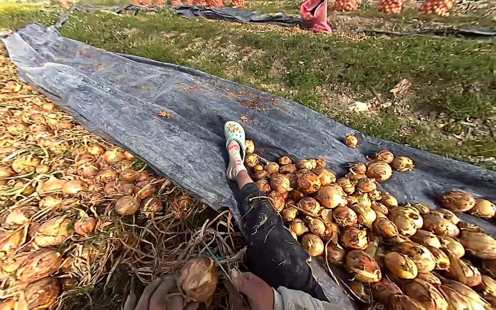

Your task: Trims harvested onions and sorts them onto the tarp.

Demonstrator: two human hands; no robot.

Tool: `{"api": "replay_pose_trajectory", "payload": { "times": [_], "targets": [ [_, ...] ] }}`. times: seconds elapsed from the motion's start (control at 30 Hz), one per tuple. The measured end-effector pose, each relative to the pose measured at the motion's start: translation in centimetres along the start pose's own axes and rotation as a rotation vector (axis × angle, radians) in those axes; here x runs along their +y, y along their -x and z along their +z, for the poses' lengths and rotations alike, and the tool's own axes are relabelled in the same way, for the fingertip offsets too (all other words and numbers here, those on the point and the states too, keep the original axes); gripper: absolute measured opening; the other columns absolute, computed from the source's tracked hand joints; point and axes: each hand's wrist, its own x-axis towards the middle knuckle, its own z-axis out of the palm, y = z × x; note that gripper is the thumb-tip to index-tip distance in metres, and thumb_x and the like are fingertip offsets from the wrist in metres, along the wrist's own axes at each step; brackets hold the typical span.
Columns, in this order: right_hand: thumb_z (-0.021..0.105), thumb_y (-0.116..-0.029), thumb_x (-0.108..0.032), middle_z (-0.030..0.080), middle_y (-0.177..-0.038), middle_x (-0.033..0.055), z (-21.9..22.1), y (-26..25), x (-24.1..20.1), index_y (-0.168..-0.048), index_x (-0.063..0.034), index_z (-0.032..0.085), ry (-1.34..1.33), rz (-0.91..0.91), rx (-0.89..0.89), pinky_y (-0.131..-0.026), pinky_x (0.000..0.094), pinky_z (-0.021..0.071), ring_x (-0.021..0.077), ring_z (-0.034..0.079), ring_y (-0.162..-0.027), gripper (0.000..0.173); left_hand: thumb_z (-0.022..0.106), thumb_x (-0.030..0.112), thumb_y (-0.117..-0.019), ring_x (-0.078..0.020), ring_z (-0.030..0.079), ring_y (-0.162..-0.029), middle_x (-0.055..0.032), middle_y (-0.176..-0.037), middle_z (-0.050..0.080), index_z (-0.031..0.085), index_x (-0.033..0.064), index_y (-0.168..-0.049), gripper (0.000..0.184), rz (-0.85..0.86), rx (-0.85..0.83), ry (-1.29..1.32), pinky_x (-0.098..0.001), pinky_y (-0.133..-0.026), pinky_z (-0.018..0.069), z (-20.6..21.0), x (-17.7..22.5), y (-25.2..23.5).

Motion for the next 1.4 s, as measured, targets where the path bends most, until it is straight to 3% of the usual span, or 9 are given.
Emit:
{"api": "replay_pose_trajectory", "payload": {
  "times": [0.1, 0.3, 0.53, 0.67, 0.8, 0.93, 1.03, 1.2, 1.4],
  "targets": [
    [0.017, -0.1108, -0.035, 0.045, -0.051, -0.0083, -0.6, 0.0, 0.7, -0.076, -0.0157, 0.048, -0.007, 0.038, 0.040, -0.041, 0.0189, 0.0383, 0.0025, 0.042, -0.040, 0.050, 0.047, 0.018, -0.1004, -0.0543, 0.065, -0.097, -0.0346, -0.099, 0.064, 0.066, -0.0134, -0.088, 0.039, -0.241, -0.063, 0.183, -0.0615, -0.089, 0.0525, -0.5, -0.6, -3.8],
    [0.026, -0.1123, -0.041, 0.058, -0.082, 0.0033, 0.7, -0.5, 2.6, -0.120, -0.0034, 0.056, 0.000, 0.397, 0.120, -0.060, 0.0316, 0.0512, 0.0125, 0.057, -0.065, 0.049, 0.065, -0.006, -0.0866, -0.0466, 0.073, -0.084, -0.0285, -0.092, 0.071, 0.074, -0.0076, -0.107, 0.023, -0.184, -0.254, 0.266, -0.0560, -0.069, 0.0609, 1.2, 4.8, -1.7],
    [0.044, -0.1097, -0.035, 0.054, -0.063, 0.0008, 1.1, -1.0, 4.5, -0.096, -0.0054, 0.058, -0.121, 0.397, 0.373, -0.047, 0.0253, 0.0438, 0.0094, 0.050, -0.049, 0.036, 0.070, -0.002, -0.0844, -0.0399, 0.076, -0.083, -0.0240, -0.093, 0.073, 0.073, -0.0059, -0.101, 0.017, -0.116, -0.506, 0.308, -0.0509, -0.065, 0.0624, 2.2, 7.0, 3.6],
    [0.047, -0.1041, -0.028, 0.056, -0.064, -0.0045, -0.5, -0.7, 2.1, -0.103, -0.0034, 0.059, 0.068, -0.174, 0.478, -0.050, 0.0235, 0.0470, 0.0046, 0.051, -0.050, 0.027, 0.069, -0.004, -0.0809, -0.0354, 0.076, -0.080, -0.0212, -0.090, 0.073, 0.072, -0.0041, -0.095, 0.014, 0.088, -0.240, 0.415, -0.0454, -0.065, 0.0631, 4.0, 6.7, -2.3],
    [0.039, -0.1046, -0.058, 0.052, -0.052, -0.0157, -4.1, -0.6, -4.3, -0.080, -0.0253, 0.057, 0.246, -0.807, 0.649, -0.039, 0.0184, 0.0440, -0.0013, 0.049, -0.040, 0.044, 0.069, -0.002, -0.0827, -0.0314, 0.074, -0.076, -0.0157, -0.082, 0.071, 0.074, 0.0016, -0.089, 0.009, 0.085, 0.055, 0.474, -0.0447, -0.062, 0.0615, 5.9, 7.4, -11.3],
    [-0.002, -0.1052, -0.056, 0.052, -0.050, -0.0115, -9.0, 2.8, -10.8, -0.077, -0.0229, 0.049, 0.302, -0.985, 0.714, -0.040, 0.0211, 0.0462, 0.0034, 0.051, -0.040, 0.067, 0.057, 0.017, -0.1043, -0.0393, 0.063, -0.124, -0.0216, -0.126, 0.069, 0.068, 0.0007, -0.125, 0.029, -0.310, -0.558, 0.365, -0.0582, -0.104, 0.0483, 9.2, 1.2, -15.4],
    [0.006, -0.0983, -0.073, 0.054, -0.053, -0.0103, -10.5, 3.5, -9.8, -0.082, -0.0222, 0.054, 0.275, -0.906, 0.641, -0.040, 0.0194, 0.0459, 0.0038, 0.052, -0.041, 0.072, 0.070, 0.053, -0.0940, -0.0432, 0.036, -0.148, -0.0158, -0.157, 0.047, 0.049, 0.0188, -0.153, 0.071, -0.412, -0.945, 0.409, -0.0711, -0.115, 0.0287, 14.6, -1.9, -10.5],
    [0.031, -0.0937, -0.080, 0.053, -0.054, -0.0113, -9.1, 2.0, -4.6, -0.079, -0.0223, 0.055, 0.200, -0.669, 0.573, -0.042, 0.0180, 0.0457, 0.0018, 0.051, -0.042, 0.064, 0.078, 0.071, -0.0751, -0.0534, 0.012, -0.154, -0.0214, -0.170, 0.017, 0.036, 0.0281, -0.161, 0.105, -0.421, -1.262, 0.424, -0.0765, -0.112, 0.0272, 14.9, -0.3, -4.3],
    [0.030, -0.1044, -0.062, 0.054, -0.056, -0.0123, -6.3, 0.6, -3.0, -0.083, -0.0202, 0.055, 0.255, -0.536, 0.428, -0.043, 0.0157, 0.0451, 0.0001, 0.050, -0.044, 0.053, 0.089, 0.014, -0.0740, -0.0665, 0.010, -0.148, -0.0268, -0.170, 0.007, 0.028, 0.0376, -0.162, 0.110, -0.247, -1.390, 0.264, -0.0931, -0.099, 0.0152, 10.2, 2.6, 3.5]
  ]
}}
